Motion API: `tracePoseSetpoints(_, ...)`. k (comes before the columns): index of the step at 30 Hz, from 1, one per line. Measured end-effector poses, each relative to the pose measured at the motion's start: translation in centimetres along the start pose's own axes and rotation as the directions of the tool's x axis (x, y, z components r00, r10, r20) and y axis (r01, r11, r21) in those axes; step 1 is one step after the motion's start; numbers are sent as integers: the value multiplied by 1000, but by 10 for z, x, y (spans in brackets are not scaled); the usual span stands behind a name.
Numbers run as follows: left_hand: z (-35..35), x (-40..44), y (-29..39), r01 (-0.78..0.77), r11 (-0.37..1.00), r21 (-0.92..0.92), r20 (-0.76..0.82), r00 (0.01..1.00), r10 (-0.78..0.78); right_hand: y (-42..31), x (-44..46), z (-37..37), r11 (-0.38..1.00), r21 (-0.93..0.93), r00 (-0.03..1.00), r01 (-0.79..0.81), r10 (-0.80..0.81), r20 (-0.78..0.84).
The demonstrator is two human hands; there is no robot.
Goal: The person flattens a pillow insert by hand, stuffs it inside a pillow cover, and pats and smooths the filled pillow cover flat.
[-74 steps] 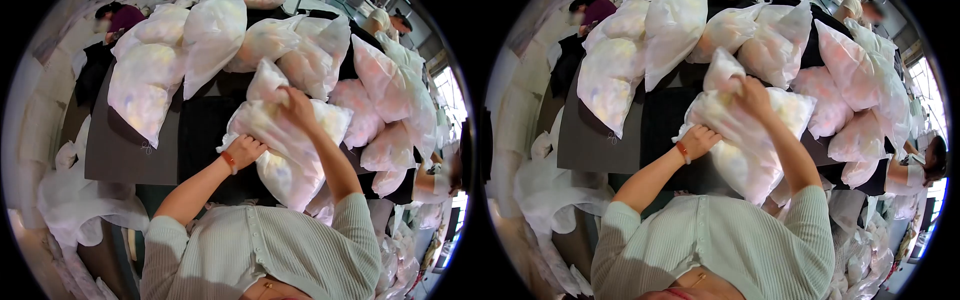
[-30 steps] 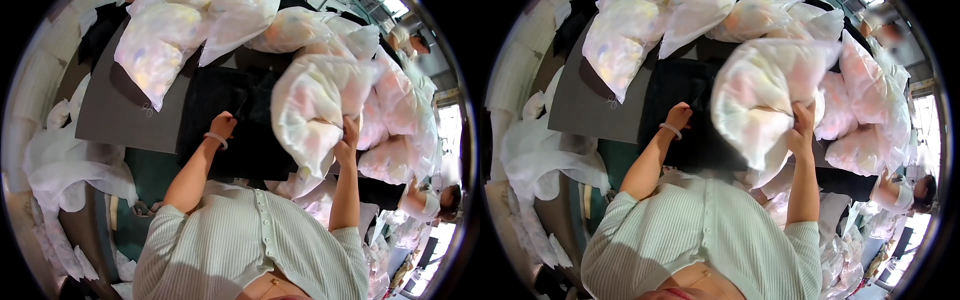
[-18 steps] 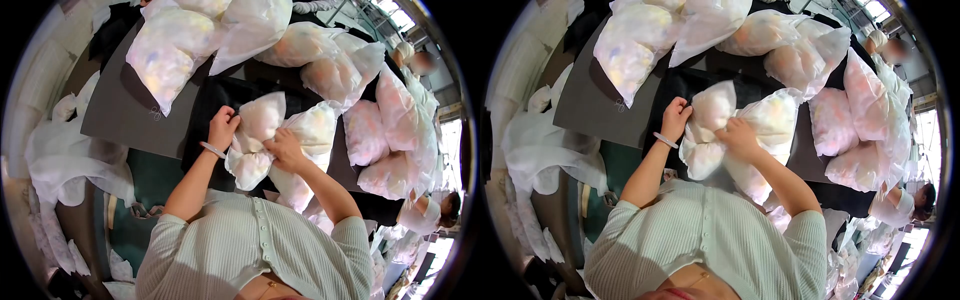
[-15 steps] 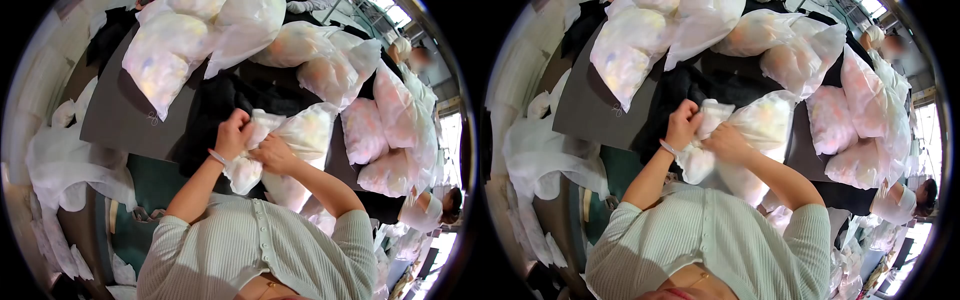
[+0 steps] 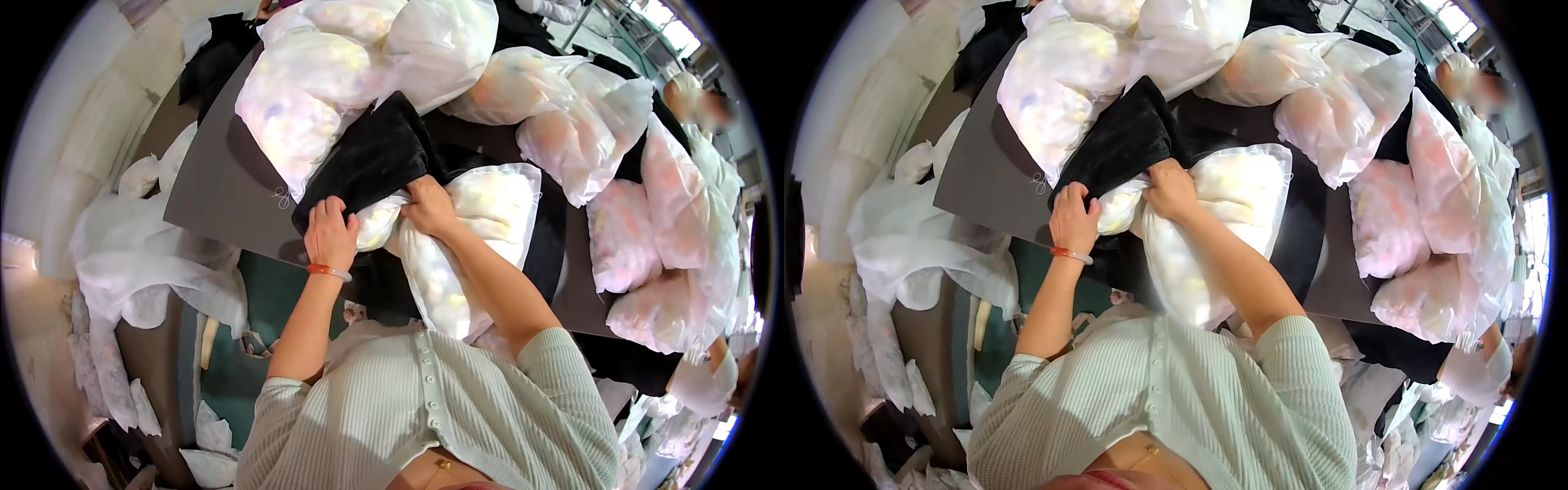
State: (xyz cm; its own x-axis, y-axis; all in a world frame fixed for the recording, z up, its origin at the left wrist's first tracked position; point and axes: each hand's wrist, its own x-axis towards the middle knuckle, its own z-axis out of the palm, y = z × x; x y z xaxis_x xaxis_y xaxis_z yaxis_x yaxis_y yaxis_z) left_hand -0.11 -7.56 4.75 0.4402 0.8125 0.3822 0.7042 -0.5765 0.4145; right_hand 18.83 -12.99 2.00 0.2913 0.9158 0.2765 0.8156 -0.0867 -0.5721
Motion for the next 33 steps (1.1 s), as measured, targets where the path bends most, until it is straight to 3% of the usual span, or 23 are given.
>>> tracePoseSetpoints(2, 1, -9, 0, -50, 989, -137, 6, 999, 51, 2, 2, 3, 998, 0, 998, -63, 63, -10)
tracePoseSetpoints(4, -7, -14, 9, 226, 872, -435, 278, 954, -109, 6, 12, 1, 982, 50, 982, -184, 182, 45)
tracePoseSetpoints(5, -4, -19, 29, 91, 888, -451, 187, 982, -6, 11, 16, 13, 989, 107, 980, -103, 119, -159)
tracePoseSetpoints(6, 0, -28, 50, -40, 891, -452, 105, 990, 97, 13, 15, 23, 994, -16, 970, -107, 101, -220)
tracePoseSetpoints(8, 6, -22, 67, -76, 873, -482, 71, 990, 125, 6, 24, 26, 932, 20, 929, -362, 363, -73)
tracePoseSetpoints(9, 12, -15, 66, -84, 887, -454, 11, 995, 100, 4, 26, 19, 934, 24, 930, -358, 358, -84)
tracePoseSetpoints(11, 14, 6, 48, 16, 940, -340, -23, 999, -25, -1, 10, -1, 992, 52, 980, 112, -102, -171)
tracePoseSetpoints(12, 12, 16, 35, 69, 957, -283, -49, 995, -87, -12, 2, -15, 992, 50, 980, 118, -109, -166)
tracePoseSetpoints(14, 9, 26, 28, 92, 978, -185, 22, 996, -89, -35, -15, -36, 962, -142, 962, 233, -206, 181)
tracePoseSetpoints(15, 4, 29, 27, 101, 992, -81, 104, 990, -93, -39, -24, -27, 943, -185, 955, 276, -247, 165)
tracePoseSetpoints(16, 3, 30, 34, 55, 989, -135, 86, 995, -43, -45, -29, -15, 922, -226, 947, 313, -285, 148)
tracePoseSetpoints(17, 1, 29, 40, 7, 991, -135, 91, 996, 6, -56, -25, -7, 852, -381, 898, 359, -205, 389)
tracePoseSetpoints(19, 2, 24, 50, -108, 981, -162, 69, 990, 120, -29, -21, 26, 805, -325, 867, 496, -476, 146)
tracePoseSetpoints(21, -3, 15, 59, -219, 957, -191, 30, 973, 229, -9, -5, 31, 797, -119, 795, 592, -602, -74)
tracePoseSetpoints(22, -6, 13, 58, -244, 945, -217, 31, 966, 257, -3, 3, 23, 801, -114, 799, 587, -596, -77)
tracePoseSetpoints(24, -6, 19, 57, -230, 938, -258, 5, 971, 239, -3, 20, -4, 914, 157, 875, 374, -403, 268)
tracePoseSetpoints(25, -5, 25, 57, -220, 928, -301, -27, 975, 222, 21, 18, 19, 857, -25, 842, 514, -499, 206)
tracePoseSetpoints(26, -4, 33, 53, -88, 954, -287, 99, 988, 121, 1, 20, 13, 910, -147, 898, 388, -338, 282)
tracePoseSetpoints(27, 1, 27, 65, -178, 938, -298, 81, 974, 211, -7, 20, 17, 919, -202, 927, 339, -290, 236)
tracePoseSetpoints(28, 9, 17, 80, -267, 913, -310, 57, 953, 298, -11, 22, 23, 933, -194, 947, 304, -273, 168)
tracePoseSetpoints(32, 20, 7, 75, -274, 905, -325, 122, 937, 328, -16, 27, 36, 969, -160, 982, 187, -183, 39)
tracePoseSetpoints(33, 19, 11, 71, -328, 909, -255, 129, 921, 368, -23, 23, 31, 971, -160, 984, 178, -173, 41)
